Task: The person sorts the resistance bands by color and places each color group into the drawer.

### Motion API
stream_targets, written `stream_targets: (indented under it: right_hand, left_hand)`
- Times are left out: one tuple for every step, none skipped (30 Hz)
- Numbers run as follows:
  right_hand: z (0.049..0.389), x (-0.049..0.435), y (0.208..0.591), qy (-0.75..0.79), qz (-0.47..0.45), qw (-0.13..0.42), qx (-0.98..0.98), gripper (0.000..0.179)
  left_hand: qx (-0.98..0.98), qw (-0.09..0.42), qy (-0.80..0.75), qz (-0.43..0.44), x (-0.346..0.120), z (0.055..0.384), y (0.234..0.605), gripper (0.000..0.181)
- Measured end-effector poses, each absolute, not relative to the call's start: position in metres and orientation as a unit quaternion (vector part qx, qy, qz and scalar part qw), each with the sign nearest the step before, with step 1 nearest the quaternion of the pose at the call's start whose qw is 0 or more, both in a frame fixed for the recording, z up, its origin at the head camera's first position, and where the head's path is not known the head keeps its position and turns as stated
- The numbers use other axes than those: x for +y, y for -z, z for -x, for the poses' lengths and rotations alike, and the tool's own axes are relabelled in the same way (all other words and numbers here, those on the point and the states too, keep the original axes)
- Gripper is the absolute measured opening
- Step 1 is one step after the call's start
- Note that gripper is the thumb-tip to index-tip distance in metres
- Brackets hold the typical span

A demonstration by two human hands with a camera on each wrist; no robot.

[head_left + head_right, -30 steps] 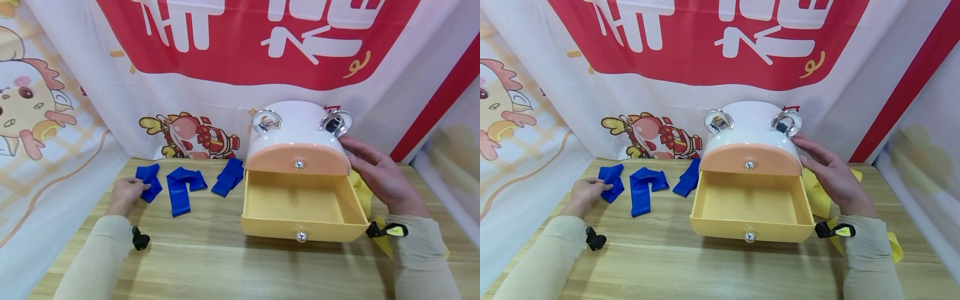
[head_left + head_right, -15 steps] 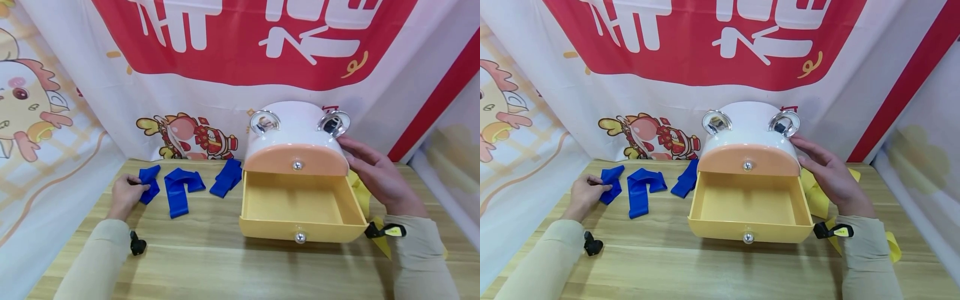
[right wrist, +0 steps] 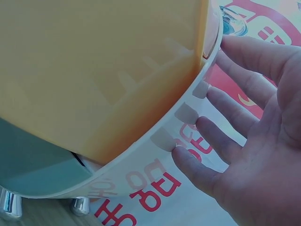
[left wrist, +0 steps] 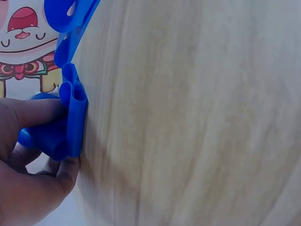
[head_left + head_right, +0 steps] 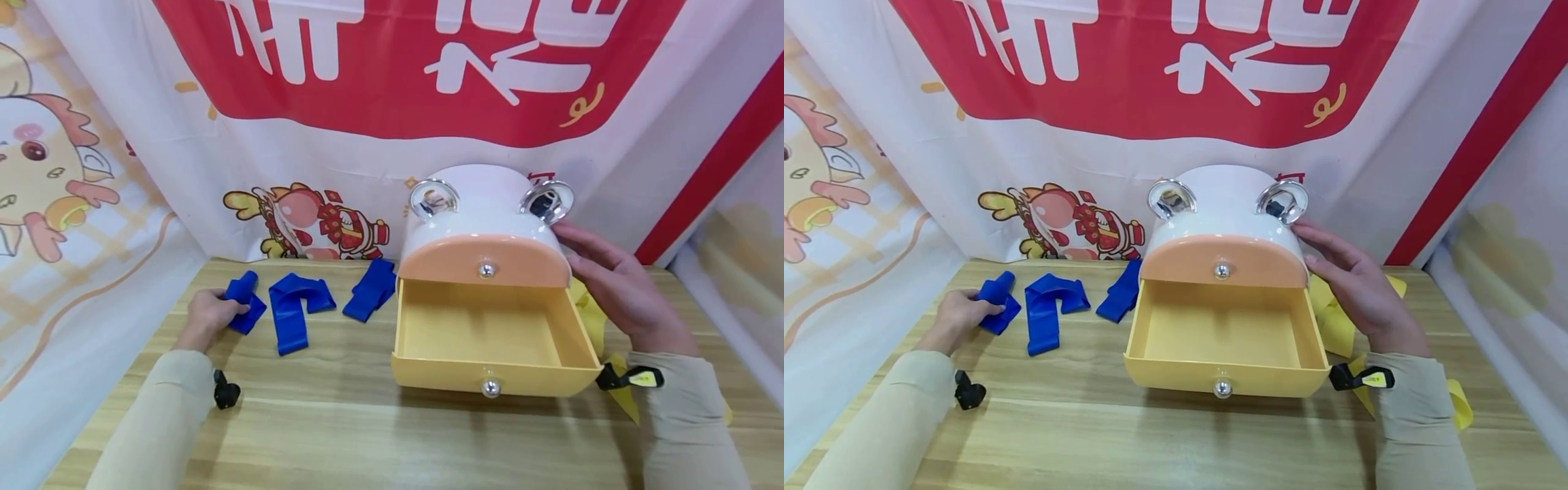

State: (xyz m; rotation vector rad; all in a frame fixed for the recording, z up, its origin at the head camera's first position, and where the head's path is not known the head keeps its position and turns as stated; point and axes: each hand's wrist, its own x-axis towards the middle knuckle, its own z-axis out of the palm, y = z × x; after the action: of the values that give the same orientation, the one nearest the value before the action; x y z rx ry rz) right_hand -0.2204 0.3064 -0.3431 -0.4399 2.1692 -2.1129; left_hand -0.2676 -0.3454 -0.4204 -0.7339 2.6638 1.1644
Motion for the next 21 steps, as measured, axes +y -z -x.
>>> stream_targets:
  right_hand:
    - [0.22, 0.306, 0.343, 0.691, 0.145, 0.042, 0.707, 0.054]
    - [0.22, 0.306, 0.343, 0.692, 0.147, 0.043, 0.705, 0.054]
    - [0.22, 0.306, 0.343, 0.693, 0.148, 0.044, 0.704, 0.054]
    - [0.22, 0.306, 0.343, 0.694, 0.149, 0.045, 0.703, 0.054]
    - [0.22, 0.306, 0.343, 0.695, 0.149, 0.046, 0.702, 0.054]
    - [0.22, 0.306, 0.343, 0.695, 0.149, 0.045, 0.702, 0.054]
    - [0.22, 0.306, 0.343, 0.696, 0.15, 0.046, 0.701, 0.054]
    - [0.22, 0.306, 0.343, 0.696, 0.153, 0.046, 0.7, 0.054]
    - [0.22, 0.306, 0.343, 0.696, 0.155, 0.046, 0.699, 0.054]
    - [0.22, 0.306, 0.343, 0.696, 0.156, 0.045, 0.699, 0.054]
    - [0.22, 0.306, 0.343, 0.696, 0.157, 0.044, 0.699, 0.054]
    - [0.22, 0.306, 0.343, 0.696, 0.157, 0.043, 0.699, 0.054]
    - [0.22, 0.306, 0.343, 0.696, 0.157, 0.042, 0.699, 0.054]
    - [0.22, 0.306, 0.344, 0.697, 0.155, 0.041, 0.699, 0.054]
    - [0.22, 0.306, 0.343, 0.697, 0.152, 0.041, 0.7, 0.054]
    - [0.22, 0.306, 0.343, 0.696, 0.15, 0.041, 0.701, 0.054]
    - [0.22, 0.306, 0.343, 0.696, 0.148, 0.042, 0.701, 0.054]
    - [0.22, 0.306, 0.343, 0.696, 0.146, 0.043, 0.702, 0.054]
    - [0.221, 0.306, 0.343, 0.696, 0.145, 0.043, 0.702, 0.054]
    - [0.221, 0.306, 0.344, 0.696, 0.144, 0.044, 0.702, 0.054]
    - [0.221, 0.305, 0.344, 0.695, 0.144, 0.044, 0.703, 0.054]
  left_hand:
    - [0.885, 0.075, -0.388, 0.247, -0.345, 0.267, 0.42, 0.075]
    - [0.884, 0.074, -0.388, 0.249, -0.345, 0.267, 0.419, 0.074]
    - [0.882, 0.074, -0.392, 0.25, -0.345, 0.267, 0.419, 0.073]
    - [0.881, 0.072, -0.396, 0.25, -0.345, 0.266, 0.419, 0.073]
    - [0.878, 0.071, -0.401, 0.251, -0.345, 0.266, 0.419, 0.072]
    - [0.875, 0.071, -0.406, 0.253, -0.345, 0.265, 0.418, 0.071]
    - [0.872, 0.071, -0.413, 0.255, -0.345, 0.264, 0.417, 0.071]
    - [0.868, 0.071, -0.42, 0.257, -0.345, 0.263, 0.417, 0.071]
    - [0.862, 0.072, -0.429, 0.26, -0.346, 0.262, 0.416, 0.071]
    - [0.857, 0.073, -0.437, 0.264, -0.346, 0.261, 0.415, 0.072]
    - [0.851, 0.075, -0.445, 0.268, -0.347, 0.26, 0.413, 0.073]
    - [0.845, 0.076, -0.455, 0.27, -0.347, 0.259, 0.411, 0.075]
    - [0.84, 0.076, -0.463, 0.272, -0.347, 0.258, 0.409, 0.076]
    - [0.838, 0.075, -0.467, 0.273, -0.348, 0.257, 0.407, 0.077]
    - [0.835, 0.071, -0.473, 0.274, -0.348, 0.256, 0.404, 0.077]
    - [0.832, 0.066, -0.479, 0.273, -0.348, 0.255, 0.402, 0.075]
    - [0.827, 0.062, -0.489, 0.271, -0.349, 0.254, 0.399, 0.073]
    - [0.822, 0.057, -0.498, 0.269, -0.349, 0.253, 0.395, 0.07]
    - [0.819, 0.053, -0.505, 0.267, -0.35, 0.252, 0.392, 0.067]
    - [0.816, 0.05, -0.513, 0.263, -0.35, 0.25, 0.387, 0.063]
    - [0.81, 0.047, -0.525, 0.259, -0.351, 0.249, 0.383, 0.061]
